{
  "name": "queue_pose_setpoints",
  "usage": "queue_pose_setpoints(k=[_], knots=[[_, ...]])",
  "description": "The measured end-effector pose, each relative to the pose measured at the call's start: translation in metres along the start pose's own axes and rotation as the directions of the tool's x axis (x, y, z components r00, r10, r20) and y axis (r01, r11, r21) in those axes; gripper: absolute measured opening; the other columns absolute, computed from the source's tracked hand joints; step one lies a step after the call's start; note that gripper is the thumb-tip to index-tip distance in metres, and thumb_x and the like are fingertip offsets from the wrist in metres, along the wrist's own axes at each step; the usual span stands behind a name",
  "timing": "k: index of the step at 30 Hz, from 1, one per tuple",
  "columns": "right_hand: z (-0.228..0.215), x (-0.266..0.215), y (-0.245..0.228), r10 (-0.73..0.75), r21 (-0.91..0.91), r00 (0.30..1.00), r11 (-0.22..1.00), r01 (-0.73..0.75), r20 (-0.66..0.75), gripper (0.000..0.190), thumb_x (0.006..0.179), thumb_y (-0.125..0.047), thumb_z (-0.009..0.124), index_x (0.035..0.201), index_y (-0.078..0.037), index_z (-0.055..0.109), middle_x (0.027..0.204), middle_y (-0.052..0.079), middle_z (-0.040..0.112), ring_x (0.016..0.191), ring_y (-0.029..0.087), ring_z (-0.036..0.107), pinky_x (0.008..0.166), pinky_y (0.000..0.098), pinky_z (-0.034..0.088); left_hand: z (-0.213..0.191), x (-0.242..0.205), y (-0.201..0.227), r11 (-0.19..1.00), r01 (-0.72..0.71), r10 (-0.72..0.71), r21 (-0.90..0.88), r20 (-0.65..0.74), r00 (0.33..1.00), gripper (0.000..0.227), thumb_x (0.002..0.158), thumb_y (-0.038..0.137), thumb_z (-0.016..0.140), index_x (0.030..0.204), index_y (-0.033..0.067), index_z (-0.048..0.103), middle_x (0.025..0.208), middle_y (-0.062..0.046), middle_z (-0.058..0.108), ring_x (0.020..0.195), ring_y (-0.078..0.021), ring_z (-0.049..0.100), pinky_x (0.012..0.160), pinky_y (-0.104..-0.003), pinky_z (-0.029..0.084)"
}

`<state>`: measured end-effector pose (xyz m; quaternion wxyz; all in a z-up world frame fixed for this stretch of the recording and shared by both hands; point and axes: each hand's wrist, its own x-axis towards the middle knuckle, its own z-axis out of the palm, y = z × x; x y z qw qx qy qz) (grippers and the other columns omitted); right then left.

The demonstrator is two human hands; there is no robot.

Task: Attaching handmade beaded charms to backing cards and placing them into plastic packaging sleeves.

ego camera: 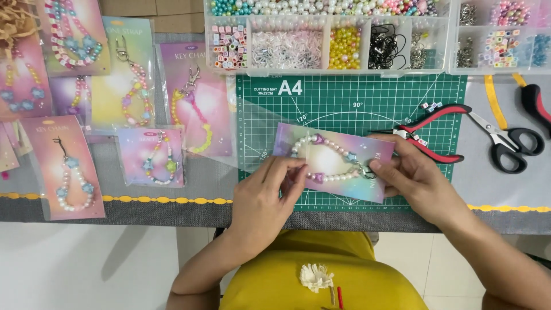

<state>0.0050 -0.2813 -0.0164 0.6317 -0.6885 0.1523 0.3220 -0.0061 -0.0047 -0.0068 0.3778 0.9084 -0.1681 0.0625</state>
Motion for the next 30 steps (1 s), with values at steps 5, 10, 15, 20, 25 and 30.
queue_pose_setpoints(k=[5, 10, 15, 20, 25, 30], knots=[[0.020, 0.001, 0.005, -0.129, -0.087, 0.992, 0.988, 0.127, -0.014, 0.053, 0.095, -0.006, 0.054, 0.148, -0.007, 0.050, 0.083, 0.023, 0.078, 0.071, 0.032, 0.082, 0.066, 0.0482, 0.069, 0.013, 0.004, 0.005, 0.975, -0.049, 0.088, 0.219, -0.175, 0.981, 0.009, 0.096, 0.014, 0.073, 0.105, 0.0128, 0.070, 0.073, 0.003, 0.062, 0.051, -0.0084, 0.061, 0.049, -0.018, 0.053], [0.041, 0.002, -0.010, -0.140, -0.093, 0.990, 0.986, 0.142, 0.021, 0.052, 0.099, -0.011, 0.048, 0.151, -0.007, 0.045, 0.092, 0.023, 0.078, 0.080, 0.032, 0.082, 0.071, 0.0495, 0.069, 0.029, -0.003, 0.006, 0.917, -0.195, 0.270, 0.348, -0.181, 0.946, 0.004, 0.095, 0.014, 0.073, 0.098, 0.0107, 0.072, 0.074, 0.000, 0.064, 0.052, -0.0072, 0.062, 0.049, -0.015, 0.053], [0.056, 0.008, -0.021, -0.141, -0.074, 0.987, 0.986, 0.147, 0.080, 0.053, 0.101, -0.010, 0.043, 0.153, -0.008, 0.045, 0.115, 0.028, 0.074, 0.100, 0.039, 0.077, 0.081, 0.0563, 0.065, 0.027, 0.002, 0.009, 0.897, -0.233, 0.328, 0.376, -0.214, 0.920, 0.005, 0.095, 0.013, 0.073, 0.095, 0.0098, 0.070, 0.075, 0.000, 0.063, 0.054, -0.0080, 0.064, 0.050, -0.015, 0.053], [0.063, 0.017, -0.034, -0.266, -0.192, 0.962, 0.943, 0.273, 0.064, 0.049, 0.098, -0.006, 0.053, 0.146, -0.005, 0.054, 0.116, 0.027, 0.074, 0.099, 0.042, 0.077, 0.076, 0.0537, 0.067, 0.030, 0.004, 0.022, 0.919, -0.241, 0.316, 0.310, -0.218, 0.923, 0.007, 0.097, 0.012, 0.072, 0.092, 0.0078, 0.069, 0.075, -0.003, 0.064, 0.055, -0.0117, 0.066, 0.050, -0.017, 0.054], [0.046, 0.034, -0.032, -0.271, -0.182, 0.960, 0.943, 0.280, 0.070, 0.038, 0.092, 0.000, 0.062, 0.129, 0.004, 0.066, 0.104, 0.024, 0.078, 0.092, 0.034, 0.079, 0.073, 0.0485, 0.068, 0.008, 0.011, 0.030, 0.950, -0.289, 0.283, -0.118, -0.061, 0.957, 0.032, 0.102, 0.025, 0.066, 0.121, -0.0007, 0.067, 0.091, -0.019, 0.073, 0.082, -0.0289, 0.076, 0.074, -0.039, 0.063], [0.040, 0.029, -0.069, -0.288, -0.359, 0.955, 0.886, 0.294, 0.071, 0.032, 0.093, -0.001, 0.064, 0.124, 0.003, 0.071, 0.103, 0.024, 0.079, 0.095, 0.033, 0.079, 0.080, 0.0500, 0.066, -0.043, 0.041, -0.017, 0.981, -0.190, 0.194, -0.048, 0.118, 0.974, 0.045, 0.101, 0.026, 0.065, 0.135, -0.0011, 0.054, 0.116, -0.025, 0.065, 0.114, -0.0413, 0.063, 0.098, -0.056, 0.049]])
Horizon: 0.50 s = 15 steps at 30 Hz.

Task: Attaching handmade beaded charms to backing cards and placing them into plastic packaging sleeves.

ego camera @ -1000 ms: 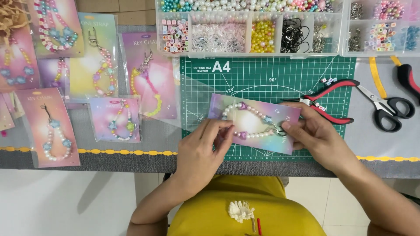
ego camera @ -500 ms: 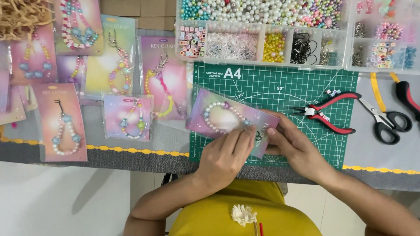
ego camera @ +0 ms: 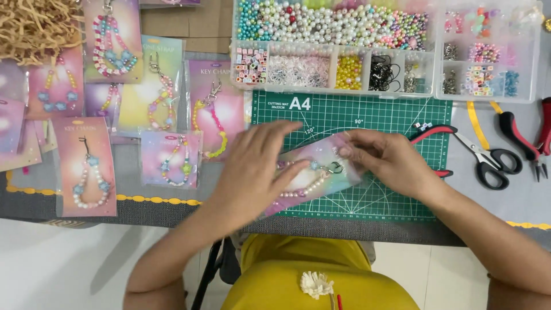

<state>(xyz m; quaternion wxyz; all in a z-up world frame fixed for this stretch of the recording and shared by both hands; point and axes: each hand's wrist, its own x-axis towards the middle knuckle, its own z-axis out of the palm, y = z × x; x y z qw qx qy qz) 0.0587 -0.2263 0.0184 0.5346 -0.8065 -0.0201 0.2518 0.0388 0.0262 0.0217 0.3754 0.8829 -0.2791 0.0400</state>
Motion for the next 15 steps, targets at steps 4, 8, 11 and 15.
queue_pose_setpoints(k=[4, 8, 11, 15], knots=[[-0.021, 0.020, 0.001, 0.021, -0.206, 0.993, 0.979, 0.003, 0.114, 0.042, 0.092, -0.023, 0.066, 0.132, -0.013, 0.071, 0.126, 0.002, 0.078, 0.107, 0.014, 0.075, 0.080, 0.0280, 0.063, -0.007, 0.020, -0.032, 0.922, 0.371, -0.283, -0.111, 0.461, 0.841, 0.070, 0.087, 0.052, 0.071, 0.140, 0.0138, 0.045, 0.124, -0.007, 0.069, 0.109, -0.0217, 0.068, 0.089, -0.039, 0.054], [-0.016, 0.027, -0.029, -0.065, -0.130, 0.997, 0.989, 0.069, 0.034, 0.027, 0.094, -0.009, 0.068, 0.119, -0.003, 0.075, 0.103, 0.023, 0.080, 0.094, 0.032, 0.076, 0.087, 0.0506, 0.062, 0.014, 0.024, -0.046, 0.785, 0.433, -0.203, -0.444, 0.476, 0.856, 0.052, 0.086, 0.027, 0.080, 0.125, 0.0008, 0.059, 0.109, -0.022, 0.075, 0.098, -0.0343, 0.076, 0.083, -0.042, 0.059], [-0.013, 0.033, -0.040, -0.114, -0.114, 0.992, 0.986, 0.119, 0.055, 0.030, 0.089, -0.012, 0.074, 0.118, -0.004, 0.075, 0.101, 0.022, 0.080, 0.097, 0.037, 0.078, 0.088, 0.0518, 0.062, 0.048, 0.017, -0.066, 0.683, 0.542, -0.248, -0.489, 0.543, 0.803, 0.050, 0.083, 0.033, 0.083, 0.118, 0.0015, 0.065, 0.102, -0.018, 0.078, 0.091, -0.0262, 0.077, 0.076, -0.035, 0.060], [-0.018, 0.032, -0.041, -0.226, -0.173, 0.974, 0.960, 0.219, -0.021, 0.025, 0.101, -0.014, 0.060, 0.120, -0.002, 0.071, 0.104, 0.024, 0.077, 0.102, 0.044, 0.075, 0.088, 0.0576, 0.060, 0.051, 0.024, -0.050, 0.502, 0.575, -0.293, -0.647, 0.498, 0.816, 0.048, 0.085, 0.025, 0.082, 0.119, -0.0033, 0.064, 0.099, -0.018, 0.077, 0.087, -0.0218, 0.076, 0.070, -0.033, 0.062]])
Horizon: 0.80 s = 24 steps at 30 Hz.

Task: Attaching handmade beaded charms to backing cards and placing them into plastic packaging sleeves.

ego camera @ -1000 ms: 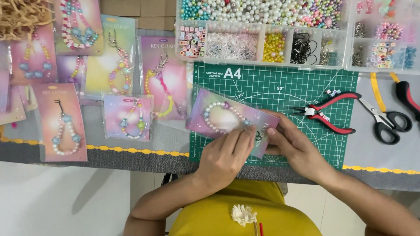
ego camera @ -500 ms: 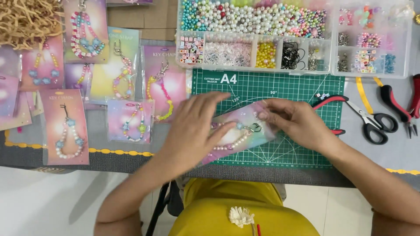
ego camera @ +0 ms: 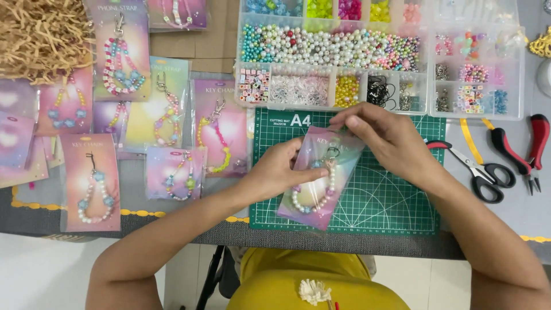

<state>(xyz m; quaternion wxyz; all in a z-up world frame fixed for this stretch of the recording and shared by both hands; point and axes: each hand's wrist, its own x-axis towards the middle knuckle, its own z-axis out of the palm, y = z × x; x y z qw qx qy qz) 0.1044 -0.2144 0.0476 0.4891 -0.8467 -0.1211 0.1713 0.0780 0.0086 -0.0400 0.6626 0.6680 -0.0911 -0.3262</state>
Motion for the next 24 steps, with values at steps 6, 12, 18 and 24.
queue_pose_setpoints(k=[6, 12, 18, 24], knots=[[0.006, -0.006, 0.017, -0.233, -0.155, 0.967, 0.964, 0.215, -0.105, 0.024, 0.086, -0.007, 0.084, 0.107, -0.003, 0.075, 0.104, 0.014, 0.072, 0.099, 0.037, 0.075, 0.082, 0.0449, 0.064, 0.002, -0.012, 0.008, 0.990, -0.045, 0.040, -0.132, -0.042, 0.998, 0.053, 0.088, 0.023, 0.079, 0.129, -0.0042, 0.058, 0.102, -0.018, 0.074, 0.085, -0.0224, 0.076, 0.064, -0.030, 0.063], [0.011, -0.009, 0.033, -0.313, -0.282, 0.938, 0.922, 0.263, -0.149, 0.010, 0.094, -0.010, 0.081, 0.103, -0.008, 0.078, 0.092, 0.006, 0.071, 0.087, 0.030, 0.076, 0.075, 0.0386, 0.065, 0.001, -0.017, 0.023, 0.986, -0.082, 0.080, -0.147, -0.021, 0.997, 0.055, 0.094, 0.032, 0.071, 0.129, -0.0082, 0.057, 0.100, -0.025, 0.073, 0.085, -0.0309, 0.077, 0.067, -0.038, 0.065], [0.010, -0.011, 0.040, -0.472, -0.277, 0.879, 0.855, 0.439, -0.064, 0.014, 0.103, -0.003, 0.071, 0.111, 0.006, 0.066, 0.099, 0.016, 0.074, 0.089, 0.024, 0.077, 0.079, 0.0307, 0.064, 0.000, -0.021, 0.030, 0.998, 0.046, -0.046, -0.033, 0.007, 0.999, 0.035, 0.098, 0.042, 0.057, 0.117, 0.0139, 0.066, 0.073, 0.007, 0.050, 0.055, -0.0047, 0.037, 0.050, -0.025, 0.030], [0.013, -0.011, 0.034, -0.429, -0.266, 0.900, 0.878, 0.397, -0.071, 0.010, 0.108, -0.005, 0.065, 0.111, 0.004, 0.062, 0.098, 0.013, 0.073, 0.091, 0.022, 0.077, 0.080, 0.0300, 0.062, 0.001, -0.019, 0.033, 0.998, 0.062, -0.063, -0.012, -0.033, 0.997, 0.064, 0.091, 0.046, 0.060, 0.139, 0.0047, 0.054, 0.091, 0.003, 0.056, 0.077, -0.0082, 0.056, 0.066, -0.026, 0.047]])
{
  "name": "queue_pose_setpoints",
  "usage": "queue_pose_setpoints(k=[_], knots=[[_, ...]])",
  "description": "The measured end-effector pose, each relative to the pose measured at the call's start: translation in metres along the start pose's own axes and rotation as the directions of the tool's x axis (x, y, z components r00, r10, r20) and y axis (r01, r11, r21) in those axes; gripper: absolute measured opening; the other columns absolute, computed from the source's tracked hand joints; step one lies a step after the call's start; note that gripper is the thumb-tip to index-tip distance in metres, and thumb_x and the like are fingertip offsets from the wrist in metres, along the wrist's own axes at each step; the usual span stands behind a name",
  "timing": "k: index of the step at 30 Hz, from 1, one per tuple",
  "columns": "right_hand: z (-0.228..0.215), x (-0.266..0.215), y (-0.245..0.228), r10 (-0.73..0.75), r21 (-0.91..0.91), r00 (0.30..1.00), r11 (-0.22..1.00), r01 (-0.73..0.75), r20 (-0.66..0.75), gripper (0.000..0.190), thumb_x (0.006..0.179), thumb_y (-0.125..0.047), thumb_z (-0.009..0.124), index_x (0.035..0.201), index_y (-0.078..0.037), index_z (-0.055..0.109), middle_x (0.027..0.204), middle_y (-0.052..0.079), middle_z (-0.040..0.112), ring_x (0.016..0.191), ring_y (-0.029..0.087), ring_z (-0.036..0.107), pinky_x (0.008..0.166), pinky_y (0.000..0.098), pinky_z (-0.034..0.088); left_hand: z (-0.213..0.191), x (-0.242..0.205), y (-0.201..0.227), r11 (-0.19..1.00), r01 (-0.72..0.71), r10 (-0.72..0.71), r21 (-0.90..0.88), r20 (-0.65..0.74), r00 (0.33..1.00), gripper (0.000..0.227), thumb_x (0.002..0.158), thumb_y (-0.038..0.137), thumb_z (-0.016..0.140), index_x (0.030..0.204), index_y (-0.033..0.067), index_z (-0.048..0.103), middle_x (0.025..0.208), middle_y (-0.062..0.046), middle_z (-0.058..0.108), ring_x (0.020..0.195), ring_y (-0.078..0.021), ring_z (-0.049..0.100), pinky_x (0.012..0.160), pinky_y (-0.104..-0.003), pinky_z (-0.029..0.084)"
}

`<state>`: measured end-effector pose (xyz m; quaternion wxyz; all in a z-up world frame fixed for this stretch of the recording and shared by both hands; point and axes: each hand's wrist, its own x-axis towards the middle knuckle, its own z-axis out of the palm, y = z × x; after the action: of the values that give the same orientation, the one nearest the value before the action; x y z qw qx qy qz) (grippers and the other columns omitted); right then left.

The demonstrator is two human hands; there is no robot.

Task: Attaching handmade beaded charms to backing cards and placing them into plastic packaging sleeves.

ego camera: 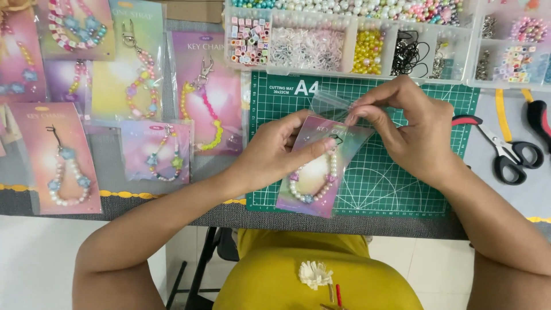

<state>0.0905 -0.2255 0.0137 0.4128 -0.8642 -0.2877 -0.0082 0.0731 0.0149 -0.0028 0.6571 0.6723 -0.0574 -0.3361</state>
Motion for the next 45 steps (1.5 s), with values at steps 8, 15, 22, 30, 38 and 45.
queue_pose_setpoints(k=[8, 15, 22, 30, 38, 45], knots=[[0.006, 0.003, -0.007, 0.086, 0.047, 0.996, 0.995, -0.087, 0.025, 0.015, 0.106, -0.004, 0.065, 0.116, 0.007, 0.062, 0.105, 0.018, 0.072, 0.093, 0.025, 0.075, 0.083, 0.0314, 0.064, 0.005, 0.003, -0.009, 0.998, -0.032, 0.038, 0.053, -0.102, 0.994, 0.027, 0.091, 0.031, 0.071, 0.111, 0.0137, 0.072, 0.098, 0.002, 0.078, 0.079, -0.0072, 0.070, 0.064, -0.024, 0.054], [0.006, 0.005, -0.006, 0.247, 0.316, 0.951, 0.901, -0.296, 0.187, 0.048, 0.084, -0.004, 0.080, 0.124, -0.001, 0.054, 0.113, 0.014, 0.066, 0.100, 0.022, 0.074, 0.092, 0.0320, 0.067, 0.004, 0.002, -0.011, 0.995, -0.088, 0.093, 0.054, -0.091, 0.992, 0.032, 0.088, 0.033, 0.073, 0.114, 0.0148, 0.070, 0.091, 0.003, 0.068, 0.071, -0.0082, 0.059, 0.061, -0.024, 0.048], [0.010, -0.005, 0.012, 0.492, 0.376, 0.856, 0.772, -0.512, 0.157, 0.022, 0.102, -0.015, 0.059, 0.118, -0.003, 0.069, 0.107, 0.008, 0.074, 0.096, 0.016, 0.071, 0.086, 0.0275, 0.058, 0.001, 0.000, -0.010, 0.991, -0.110, 0.116, 0.075, -0.080, 0.990, 0.040, 0.093, 0.049, 0.060, 0.118, 0.0201, 0.073, 0.060, 0.009, 0.051, 0.043, -0.0049, 0.029, 0.043, -0.025, 0.023], [0.011, -0.004, 0.012, 0.568, 0.448, 0.810, 0.692, -0.566, 0.146, 0.045, 0.096, -0.014, 0.059, 0.139, -0.006, 0.050, 0.108, 0.015, 0.072, 0.094, 0.025, 0.072, 0.073, 0.0393, 0.066, -0.006, 0.000, -0.012, 0.967, -0.211, 0.229, 0.143, -0.124, 0.966, 0.035, 0.095, 0.046, 0.061, 0.116, 0.0215, 0.074, 0.057, 0.008, 0.051, 0.043, -0.0049, 0.032, 0.044, -0.026, 0.021], [0.014, -0.016, 0.016, 0.619, 0.446, 0.735, 0.595, -0.669, 0.277, 0.024, 0.094, -0.002, 0.063, 0.115, 0.006, 0.071, 0.106, 0.025, 0.080, 0.082, 0.036, 0.079, 0.070, 0.0422, 0.072, -0.008, 0.000, -0.011, 0.935, -0.342, 0.354, 0.095, -0.175, 0.919, 0.031, 0.096, 0.038, 0.062, 0.114, 0.0148, 0.073, 0.111, -0.001, 0.076, 0.104, -0.0157, 0.071, 0.091, -0.029, 0.053], [0.016, -0.019, 0.018, 0.541, 0.472, 0.813, 0.671, -0.572, 0.216, 0.026, 0.094, -0.001, 0.063, 0.118, 0.004, 0.070, 0.110, 0.022, 0.079, 0.079, 0.032, 0.079, 0.067, 0.0396, 0.072, -0.011, 0.005, -0.017, 0.944, -0.302, 0.320, 0.131, -0.154, 0.935, 0.036, 0.097, 0.045, 0.059, 0.115, 0.0179, 0.073, 0.096, 0.005, 0.074, 0.062, -0.0060, 0.052, 0.055, -0.023, 0.037]])
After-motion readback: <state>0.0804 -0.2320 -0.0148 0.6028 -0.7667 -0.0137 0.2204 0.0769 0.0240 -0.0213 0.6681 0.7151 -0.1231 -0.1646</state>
